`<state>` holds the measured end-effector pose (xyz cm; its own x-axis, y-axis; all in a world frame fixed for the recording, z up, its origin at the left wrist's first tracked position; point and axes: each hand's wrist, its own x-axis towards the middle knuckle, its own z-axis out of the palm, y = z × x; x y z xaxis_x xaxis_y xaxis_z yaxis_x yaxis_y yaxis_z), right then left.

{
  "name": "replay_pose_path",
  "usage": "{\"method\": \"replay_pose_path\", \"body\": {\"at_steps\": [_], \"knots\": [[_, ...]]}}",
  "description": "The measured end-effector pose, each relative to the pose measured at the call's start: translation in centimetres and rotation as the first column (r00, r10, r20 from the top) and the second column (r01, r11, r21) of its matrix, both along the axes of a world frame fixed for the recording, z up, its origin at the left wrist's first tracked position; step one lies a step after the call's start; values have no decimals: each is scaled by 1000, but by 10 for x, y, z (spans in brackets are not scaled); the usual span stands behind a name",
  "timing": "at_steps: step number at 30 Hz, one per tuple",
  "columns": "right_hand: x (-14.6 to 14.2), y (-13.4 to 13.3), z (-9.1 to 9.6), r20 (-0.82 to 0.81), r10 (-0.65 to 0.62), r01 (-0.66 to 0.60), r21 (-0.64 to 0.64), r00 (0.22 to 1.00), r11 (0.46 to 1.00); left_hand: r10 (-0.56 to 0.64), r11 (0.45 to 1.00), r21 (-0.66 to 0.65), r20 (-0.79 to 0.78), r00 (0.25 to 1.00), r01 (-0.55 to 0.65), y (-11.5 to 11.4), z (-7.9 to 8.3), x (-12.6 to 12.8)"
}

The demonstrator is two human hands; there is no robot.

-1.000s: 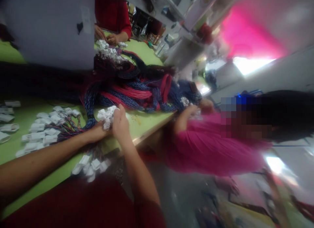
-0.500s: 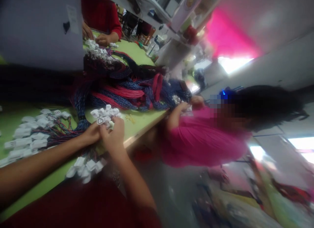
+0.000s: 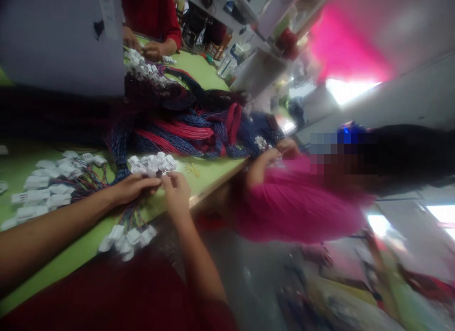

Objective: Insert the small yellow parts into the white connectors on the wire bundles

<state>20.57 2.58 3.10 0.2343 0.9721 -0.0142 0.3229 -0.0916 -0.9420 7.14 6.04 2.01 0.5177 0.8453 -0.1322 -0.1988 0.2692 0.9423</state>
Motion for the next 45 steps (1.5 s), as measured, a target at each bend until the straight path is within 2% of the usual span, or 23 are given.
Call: {"method": "replay_pose_path", "body": {"at_steps": [4,7,9,11,14,16,18,21,26,28,29,32,34,36,39,45], "knots": [[6,-10,-6,23,-61,60,40,998,997,-62,993,98,-34,998,65,1,3,0],[8,-15,-7,65,-28,23,78,998,997,-73,991,115,-29,997,76,0,4,-1],[14,-16,-8,99,-22,12,93,995,996,-43,997,69,-4,999,44,0,3,-1],[25,-14,-13,166,-76,61,93,983,994,21,999,-49,24,1000,-19,0,1,0],[48,-9,-25,354,-177,164,68,918,984,126,951,-297,113,986,-87,1,-5,3],[61,-4,-32,470,-181,182,44,864,982,165,917,-391,180,970,-84,3,-11,5],[68,1,-36,528,-150,159,28,836,987,190,909,-405,195,962,-98,5,-15,6],[67,11,-39,555,-89,107,0,827,994,193,925,-361,167,967,-122,7,-17,7],[59,25,-42,651,-3,49,-53,759,997,169,928,-360,168,971,-99,6,-7,5],[58,25,-41,616,-25,65,-43,788,997,134,938,-337,143,981,-79,6,-3,4],[58,23,-39,551,-47,81,-39,833,996,119,945,-319,128,985,-72,5,-2,4],[54,14,-28,173,-74,87,-66,982,994,92,962,-266,94,991,-64,5,-2,3],[47,6,-16,-103,-45,35,-95,994,995,83,972,-228,69,994,-65,4,-4,2],[39,0,-6,-262,-9,-20,-109,965,994,63,979,-195,51,997,-52,4,-7,2],[28,-4,4,-305,32,-73,-125,952,989,36,985,-170,41,999,-28,4,-10,2],[23,-2,6,-159,53,-73,-124,986,990,3,995,-102,24,1000,0,5,-18,2]]}}
